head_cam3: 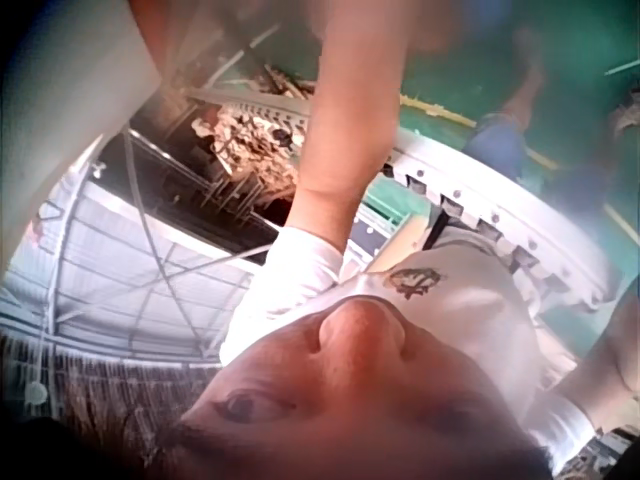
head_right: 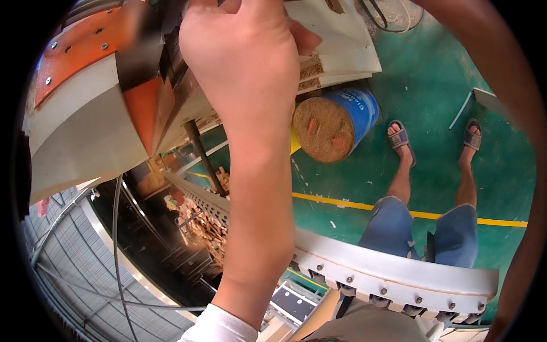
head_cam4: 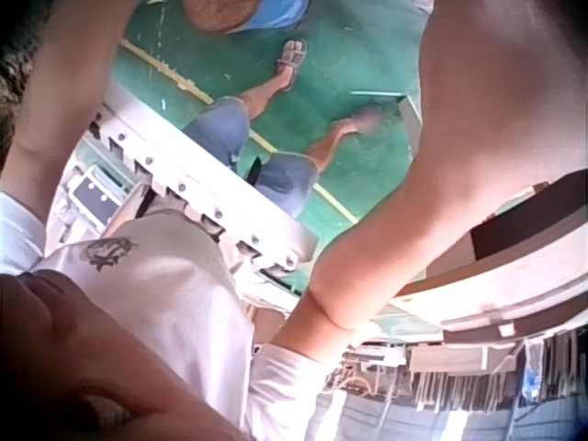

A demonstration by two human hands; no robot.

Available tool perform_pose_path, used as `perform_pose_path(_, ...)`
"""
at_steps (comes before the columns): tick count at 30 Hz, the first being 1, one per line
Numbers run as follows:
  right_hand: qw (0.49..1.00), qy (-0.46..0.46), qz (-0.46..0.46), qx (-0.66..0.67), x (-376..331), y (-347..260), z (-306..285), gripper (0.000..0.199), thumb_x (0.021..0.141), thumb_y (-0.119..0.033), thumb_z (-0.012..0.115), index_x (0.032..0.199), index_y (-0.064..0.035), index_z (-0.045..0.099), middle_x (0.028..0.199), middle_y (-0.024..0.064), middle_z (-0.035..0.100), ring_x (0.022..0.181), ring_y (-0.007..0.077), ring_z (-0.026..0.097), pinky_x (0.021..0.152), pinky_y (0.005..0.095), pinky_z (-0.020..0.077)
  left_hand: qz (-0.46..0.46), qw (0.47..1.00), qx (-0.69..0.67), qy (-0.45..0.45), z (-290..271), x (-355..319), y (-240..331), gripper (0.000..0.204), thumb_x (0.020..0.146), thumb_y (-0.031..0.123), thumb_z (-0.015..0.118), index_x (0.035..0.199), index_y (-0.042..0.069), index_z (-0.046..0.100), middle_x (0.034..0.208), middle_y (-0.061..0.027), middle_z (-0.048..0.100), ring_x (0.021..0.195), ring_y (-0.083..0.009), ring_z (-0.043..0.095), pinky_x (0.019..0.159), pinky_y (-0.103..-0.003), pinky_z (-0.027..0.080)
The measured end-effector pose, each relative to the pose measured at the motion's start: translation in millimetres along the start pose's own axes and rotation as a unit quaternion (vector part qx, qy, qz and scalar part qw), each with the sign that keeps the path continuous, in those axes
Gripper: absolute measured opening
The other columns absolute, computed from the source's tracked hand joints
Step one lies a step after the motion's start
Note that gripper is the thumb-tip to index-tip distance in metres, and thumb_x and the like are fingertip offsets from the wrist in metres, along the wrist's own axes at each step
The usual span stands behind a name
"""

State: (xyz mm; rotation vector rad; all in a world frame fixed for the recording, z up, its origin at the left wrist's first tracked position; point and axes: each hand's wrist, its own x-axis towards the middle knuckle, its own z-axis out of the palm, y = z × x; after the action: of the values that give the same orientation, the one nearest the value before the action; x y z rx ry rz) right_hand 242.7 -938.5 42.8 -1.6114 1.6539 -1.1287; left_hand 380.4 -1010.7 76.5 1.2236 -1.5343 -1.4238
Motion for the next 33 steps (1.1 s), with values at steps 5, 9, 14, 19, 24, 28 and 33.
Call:
perform_pose_path(5,0.998,-0.032,-0.005,-0.062,18.5,-26.2,-32.3,0.044,0.099,-0.013,0.063,0.142,-0.0079,0.058,0.083,0.0033,0.063,0.073,0.0125,0.054,0.068,0.0283,0.0475,0.001,0.998,-0.059,0.022,-7.1,5.2,17.0,0.068,0.094,0.027,0.080,0.135,-0.014,0.045,0.074,-0.0031,0.067,0.055,-0.0056,0.053,0.045,-0.021,0.037)
perform_pose_path(9,0.989,-0.087,0.006,-0.118,36.7,-26.6,-38.7,0.045,0.100,-0.013,0.062,0.144,-0.0084,0.057,0.082,0.0024,0.062,0.072,0.0112,0.053,0.068,0.0277,0.0471,-0.016,0.997,-0.059,0.037,-14.1,17.9,-2.7,0.077,0.093,0.025,0.081,0.144,-0.014,0.039,0.078,-0.0049,0.069,0.059,-0.0079,0.057,0.047,-0.023,0.042)
perform_pose_path(14,0.980,-0.134,0.033,-0.141,60.6,-38.8,-43.5,0.045,0.099,-0.017,0.061,0.142,-0.0063,0.058,0.079,0.0086,0.064,0.069,0.0152,0.057,0.066,0.0311,0.0475,0.062,0.989,-0.125,0.055,-21.1,18.9,-0.4,0.078,0.089,0.023,0.083,0.148,-0.001,0.038,0.082,-0.0094,0.073,0.061,-0.0143,0.068,0.049,-0.028,0.054)
perform_pose_path(19,0.988,-0.135,0.023,-0.068,59.5,-28.0,-39.1,0.042,0.102,-0.018,0.064,0.142,-0.0047,0.062,0.071,-0.0049,0.053,0.067,0.0031,0.048,0.059,0.0229,0.0395,0.020,0.989,-0.117,0.084,-16.1,11.6,-10.6,0.109,0.081,0.025,0.088,0.160,-0.007,0.019,0.079,-0.0138,0.073,0.055,-0.0144,0.067,0.052,-0.029,0.056)
perform_pose_path(24,0.992,-0.108,0.026,-0.060,48.8,-23.1,-55.6,0.040,0.106,-0.016,0.060,0.142,0.0013,0.059,0.069,-0.0089,0.045,0.059,-0.0009,0.038,0.051,0.0187,0.0264,0.076,0.983,0.049,0.163,4.6,11.2,-25.4,0.105,0.079,0.049,0.085,0.153,-0.009,0.037,0.081,-0.0251,0.072,0.069,-0.0329,0.074,0.067,-0.040,0.060)
perform_pose_path(28,0.994,-0.088,0.011,-0.059,47.6,-16.4,-53.6,0.041,0.107,-0.017,0.059,0.144,-0.0011,0.059,0.068,-0.0081,0.049,0.057,-0.0011,0.039,0.048,0.0183,0.0276,0.082,0.979,0.068,0.173,7.9,10.9,-29.9,0.101,0.080,0.053,0.083,0.150,-0.007,0.041,0.085,-0.0267,0.072,0.082,-0.0415,0.073,0.073,-0.046,0.059)
perform_pose_path(33,0.994,-0.084,0.021,-0.071,48.0,-15.2,-55.4,0.040,0.107,-0.019,0.060,0.143,-0.0013,0.060,0.069,-0.0078,0.050,0.058,-0.0013,0.040,0.047,0.0178,0.0278,0.055,0.985,0.045,0.157,7.4,10.1,-25.6,0.097,0.082,0.051,0.081,0.151,-0.003,0.041,0.082,-0.0256,0.071,0.081,-0.0419,0.073,0.070,-0.048,0.058)
